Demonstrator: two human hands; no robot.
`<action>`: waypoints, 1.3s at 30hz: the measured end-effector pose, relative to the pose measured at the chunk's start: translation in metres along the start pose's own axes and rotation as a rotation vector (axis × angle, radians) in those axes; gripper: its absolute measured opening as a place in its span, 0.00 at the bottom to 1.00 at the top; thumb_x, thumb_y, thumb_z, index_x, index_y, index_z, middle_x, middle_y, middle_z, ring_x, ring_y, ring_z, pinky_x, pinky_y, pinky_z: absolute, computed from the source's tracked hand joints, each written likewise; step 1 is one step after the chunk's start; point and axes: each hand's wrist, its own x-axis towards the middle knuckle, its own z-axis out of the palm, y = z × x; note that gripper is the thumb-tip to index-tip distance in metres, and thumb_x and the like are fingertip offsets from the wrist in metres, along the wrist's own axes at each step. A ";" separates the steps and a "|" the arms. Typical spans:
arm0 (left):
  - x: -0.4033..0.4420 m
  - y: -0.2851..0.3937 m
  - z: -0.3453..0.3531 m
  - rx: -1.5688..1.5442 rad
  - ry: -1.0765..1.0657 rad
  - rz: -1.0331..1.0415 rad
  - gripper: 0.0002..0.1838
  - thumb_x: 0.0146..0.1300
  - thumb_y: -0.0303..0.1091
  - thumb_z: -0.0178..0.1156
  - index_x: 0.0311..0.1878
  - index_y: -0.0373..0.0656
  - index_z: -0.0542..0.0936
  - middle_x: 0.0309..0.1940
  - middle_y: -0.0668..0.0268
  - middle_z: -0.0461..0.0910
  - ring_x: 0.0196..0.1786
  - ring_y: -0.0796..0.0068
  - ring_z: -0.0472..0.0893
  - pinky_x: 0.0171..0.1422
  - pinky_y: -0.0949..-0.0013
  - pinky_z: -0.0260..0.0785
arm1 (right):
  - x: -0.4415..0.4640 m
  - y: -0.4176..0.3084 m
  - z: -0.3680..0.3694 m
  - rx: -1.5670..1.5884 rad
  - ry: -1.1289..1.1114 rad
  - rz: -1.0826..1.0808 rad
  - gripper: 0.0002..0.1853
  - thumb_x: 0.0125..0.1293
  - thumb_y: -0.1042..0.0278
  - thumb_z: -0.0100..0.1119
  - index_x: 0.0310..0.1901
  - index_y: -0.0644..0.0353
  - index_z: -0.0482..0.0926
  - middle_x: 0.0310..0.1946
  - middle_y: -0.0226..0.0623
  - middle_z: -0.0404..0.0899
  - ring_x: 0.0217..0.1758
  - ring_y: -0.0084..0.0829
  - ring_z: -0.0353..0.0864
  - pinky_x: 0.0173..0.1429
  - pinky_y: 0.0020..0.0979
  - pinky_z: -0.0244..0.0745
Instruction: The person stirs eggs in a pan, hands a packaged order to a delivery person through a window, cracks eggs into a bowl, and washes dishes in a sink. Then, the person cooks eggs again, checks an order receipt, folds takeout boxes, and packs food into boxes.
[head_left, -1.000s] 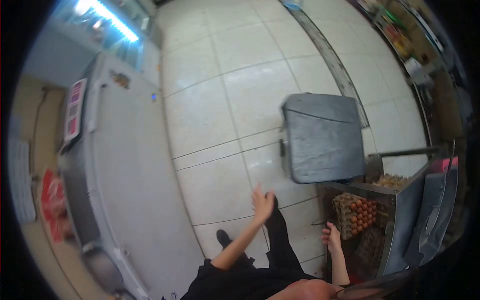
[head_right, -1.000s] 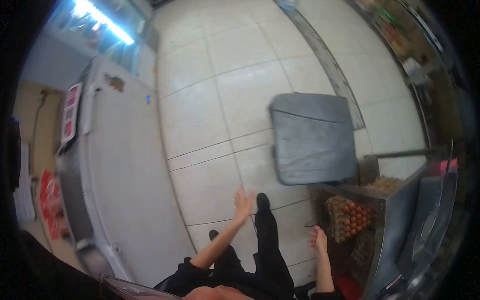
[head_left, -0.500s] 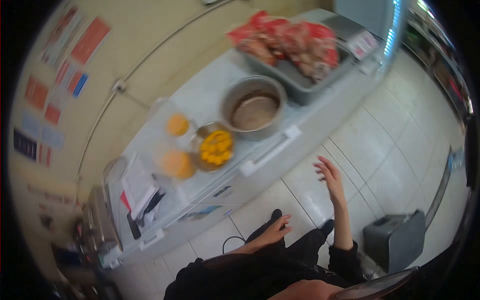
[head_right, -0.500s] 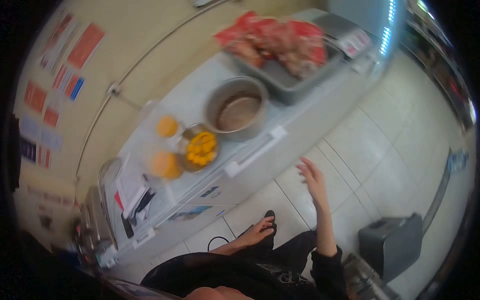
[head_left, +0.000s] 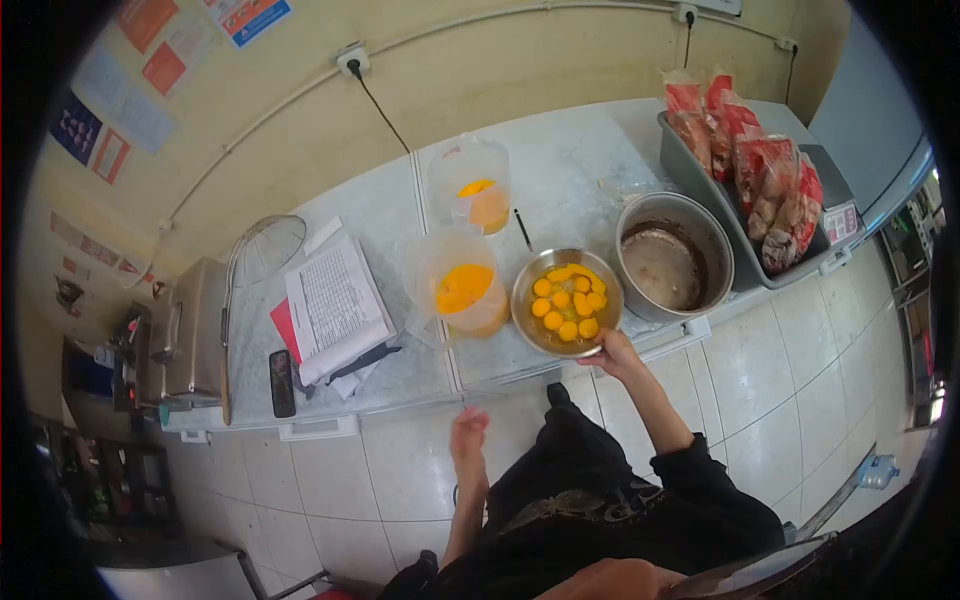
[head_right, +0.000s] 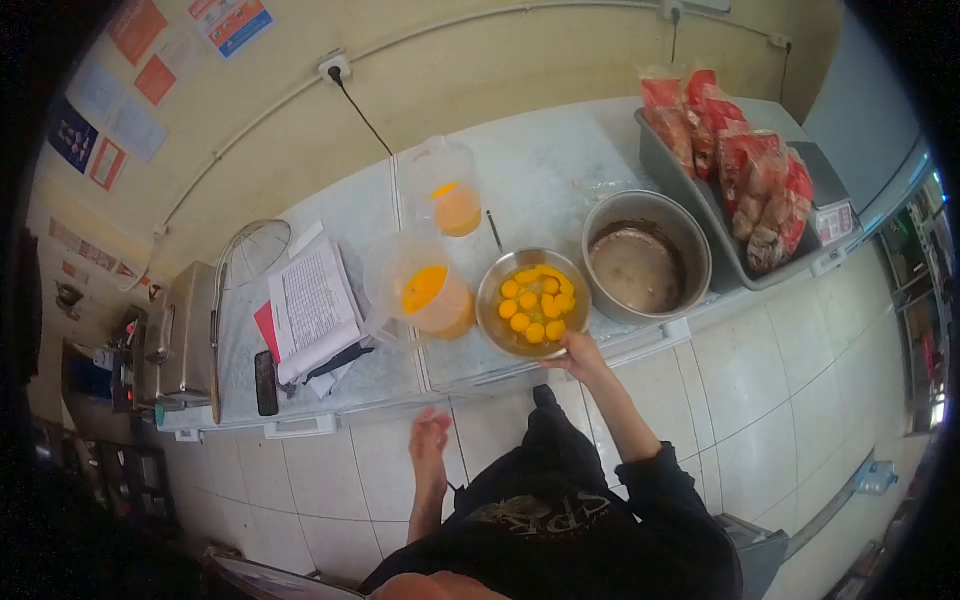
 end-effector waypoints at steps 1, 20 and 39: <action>0.009 0.009 0.001 -0.003 0.010 -0.006 0.16 0.63 0.33 0.48 0.53 0.39 0.66 0.45 0.63 0.72 0.50 0.74 0.71 0.58 0.70 0.58 | -0.003 -0.005 0.003 -0.036 0.005 -0.048 0.27 0.50 0.79 0.41 0.55 0.71 0.53 0.42 0.53 0.71 0.31 0.46 0.79 0.29 0.43 0.80; 0.166 0.259 0.006 0.113 0.258 0.848 0.26 0.63 0.37 0.42 0.64 0.41 0.54 0.62 0.61 0.58 0.64 0.70 0.59 0.67 0.65 0.47 | -0.105 -0.188 0.080 -0.182 0.056 0.309 0.24 0.45 0.78 0.42 0.47 0.78 0.58 0.30 0.53 0.74 0.21 0.45 0.78 0.21 0.37 0.81; 0.384 0.210 0.150 -0.002 -0.253 -0.038 0.41 0.62 0.60 0.33 0.66 0.37 0.43 0.67 0.55 0.44 0.69 0.64 0.44 0.69 0.63 0.41 | 0.158 -0.255 0.222 -0.522 -0.004 -0.478 0.28 0.49 0.78 0.39 0.57 0.65 0.55 0.40 0.52 0.72 0.25 0.40 0.79 0.16 0.31 0.78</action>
